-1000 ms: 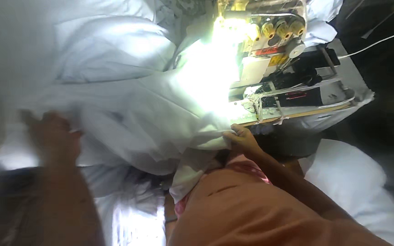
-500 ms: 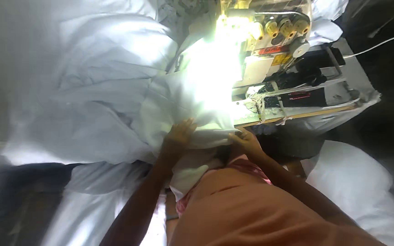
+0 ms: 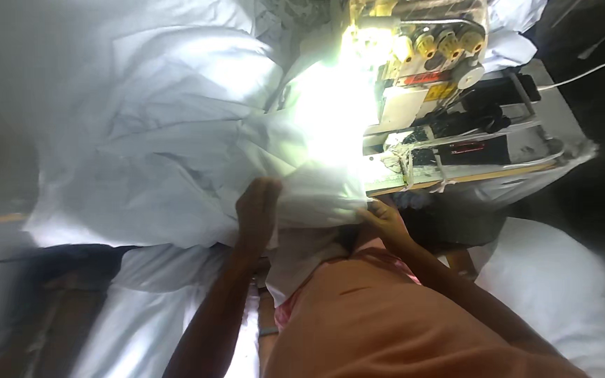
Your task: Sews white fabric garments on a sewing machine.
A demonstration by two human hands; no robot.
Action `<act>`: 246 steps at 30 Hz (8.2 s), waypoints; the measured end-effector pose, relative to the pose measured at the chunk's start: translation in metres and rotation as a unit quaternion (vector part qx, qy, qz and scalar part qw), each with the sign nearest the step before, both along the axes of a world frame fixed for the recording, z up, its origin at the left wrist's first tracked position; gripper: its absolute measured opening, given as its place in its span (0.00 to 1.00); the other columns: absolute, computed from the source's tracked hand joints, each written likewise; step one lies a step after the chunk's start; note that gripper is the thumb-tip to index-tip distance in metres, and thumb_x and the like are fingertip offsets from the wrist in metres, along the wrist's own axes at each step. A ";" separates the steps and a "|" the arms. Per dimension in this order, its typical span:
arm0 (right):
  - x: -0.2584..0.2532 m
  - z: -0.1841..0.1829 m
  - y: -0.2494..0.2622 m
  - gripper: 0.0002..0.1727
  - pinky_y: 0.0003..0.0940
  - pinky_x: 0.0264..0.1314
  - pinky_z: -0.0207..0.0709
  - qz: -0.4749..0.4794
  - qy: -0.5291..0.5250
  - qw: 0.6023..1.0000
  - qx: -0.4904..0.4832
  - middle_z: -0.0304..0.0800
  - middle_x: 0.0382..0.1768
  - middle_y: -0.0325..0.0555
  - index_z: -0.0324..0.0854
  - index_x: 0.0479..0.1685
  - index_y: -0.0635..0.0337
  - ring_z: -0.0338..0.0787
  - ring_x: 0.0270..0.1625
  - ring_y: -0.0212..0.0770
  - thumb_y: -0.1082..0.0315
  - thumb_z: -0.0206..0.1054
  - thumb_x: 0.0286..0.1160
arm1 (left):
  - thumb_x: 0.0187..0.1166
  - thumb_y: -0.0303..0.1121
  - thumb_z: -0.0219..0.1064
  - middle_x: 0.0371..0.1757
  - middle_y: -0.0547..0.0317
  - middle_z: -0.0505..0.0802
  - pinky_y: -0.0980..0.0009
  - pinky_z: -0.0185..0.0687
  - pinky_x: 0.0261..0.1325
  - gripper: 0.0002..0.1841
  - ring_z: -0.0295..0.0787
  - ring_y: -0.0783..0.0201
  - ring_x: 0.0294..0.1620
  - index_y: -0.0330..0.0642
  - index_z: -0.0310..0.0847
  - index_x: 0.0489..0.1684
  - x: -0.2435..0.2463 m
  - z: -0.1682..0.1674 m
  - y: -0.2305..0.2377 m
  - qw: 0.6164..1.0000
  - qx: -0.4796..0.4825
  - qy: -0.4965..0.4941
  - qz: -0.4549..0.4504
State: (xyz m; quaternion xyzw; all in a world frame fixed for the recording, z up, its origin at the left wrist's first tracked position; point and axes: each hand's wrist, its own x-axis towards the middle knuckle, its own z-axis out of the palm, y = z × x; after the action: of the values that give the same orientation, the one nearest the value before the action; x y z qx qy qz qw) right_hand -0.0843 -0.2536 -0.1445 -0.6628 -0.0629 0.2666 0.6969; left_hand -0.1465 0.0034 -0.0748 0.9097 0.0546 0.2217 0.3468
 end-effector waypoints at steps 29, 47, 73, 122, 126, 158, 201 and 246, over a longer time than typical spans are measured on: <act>-0.001 -0.005 0.001 0.08 0.20 0.46 0.83 -0.002 -0.016 1.000 0.016 0.89 0.41 0.41 0.83 0.52 0.70 0.87 0.39 0.22 0.75 0.62 0.83 | 0.74 0.27 0.66 0.85 0.38 0.75 0.26 0.52 0.82 0.29 0.62 0.28 0.87 0.44 0.77 0.80 0.027 -0.067 -0.026 0.978 0.165 0.028 -0.128; -0.020 0.027 0.000 0.09 0.23 0.42 0.86 0.017 0.000 0.999 0.046 0.91 0.39 0.38 0.82 0.55 0.68 0.89 0.36 0.24 0.75 0.61 0.83 | 0.82 0.23 0.59 0.77 0.42 0.85 0.32 0.61 0.81 0.21 0.77 0.38 0.81 0.34 0.82 0.73 0.018 -0.071 -0.056 0.968 0.183 -0.043 -0.164; -0.031 0.029 -0.007 0.11 0.20 0.32 0.82 0.007 -0.019 0.999 0.047 0.90 0.36 0.36 0.81 0.60 0.62 0.85 0.29 0.23 0.72 0.60 0.86 | 0.86 0.31 0.61 0.64 0.53 0.95 0.44 0.55 0.86 0.15 0.87 0.55 0.73 0.41 0.89 0.64 -0.011 -0.054 -0.094 0.950 0.266 -0.121 -0.113; 0.089 0.055 0.031 0.12 0.45 0.52 0.87 -0.060 -0.477 0.875 -0.060 0.96 0.48 0.53 0.90 0.53 0.67 0.95 0.47 0.43 0.69 0.67 0.79 | 0.93 0.36 0.54 0.36 0.64 0.85 0.87 0.79 0.49 0.17 0.82 0.87 0.41 0.32 0.81 0.39 0.044 0.063 -0.056 0.976 -0.048 -0.188 -0.100; 0.138 0.078 0.053 0.11 0.50 0.38 0.84 -0.113 -0.580 0.798 -0.119 0.94 0.42 0.56 0.91 0.46 0.63 0.94 0.40 0.53 0.65 0.73 0.73 | 0.91 0.33 0.56 0.36 0.66 0.84 0.90 0.75 0.47 0.14 0.80 0.88 0.41 0.33 0.81 0.40 0.071 0.094 -0.050 0.968 -0.002 -0.224 -0.115; 0.145 0.043 0.018 0.10 0.40 0.35 0.82 0.002 -0.597 0.793 -0.123 0.95 0.36 0.49 0.94 0.42 0.61 0.91 0.32 0.46 0.75 0.66 0.73 | 0.85 0.34 0.60 0.31 0.62 0.94 0.75 0.78 0.35 0.13 0.85 0.67 0.30 0.40 0.93 0.40 0.086 0.053 -0.068 0.964 0.112 -0.038 -0.239; 0.076 0.017 0.010 0.14 0.27 0.56 0.88 0.224 0.146 0.848 0.458 0.98 0.47 0.32 0.93 0.55 0.40 0.95 0.50 0.26 0.51 0.71 0.75 | 0.86 0.36 0.65 0.57 0.26 0.88 0.39 0.81 0.55 0.21 0.88 0.39 0.49 0.22 0.80 0.63 -0.035 0.003 0.099 0.932 -0.076 0.153 0.318; -0.057 0.033 -0.041 0.04 0.23 0.36 0.88 0.085 -0.063 0.994 0.000 0.90 0.33 0.37 0.84 0.44 0.64 0.89 0.30 0.25 0.73 0.65 0.83 | 0.87 0.29 0.62 0.51 0.48 0.98 0.59 0.74 0.80 0.10 0.93 0.57 0.65 0.34 0.88 0.42 -0.042 -0.036 -0.089 0.967 0.029 -0.124 -0.221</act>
State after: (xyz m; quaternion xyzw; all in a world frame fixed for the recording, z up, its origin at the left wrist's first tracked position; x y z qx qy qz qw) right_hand -0.1418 -0.2947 -0.1115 -0.6706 -0.1630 0.2823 0.6663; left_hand -0.1889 -0.0861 -0.1110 0.8743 -0.1981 0.2520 0.3645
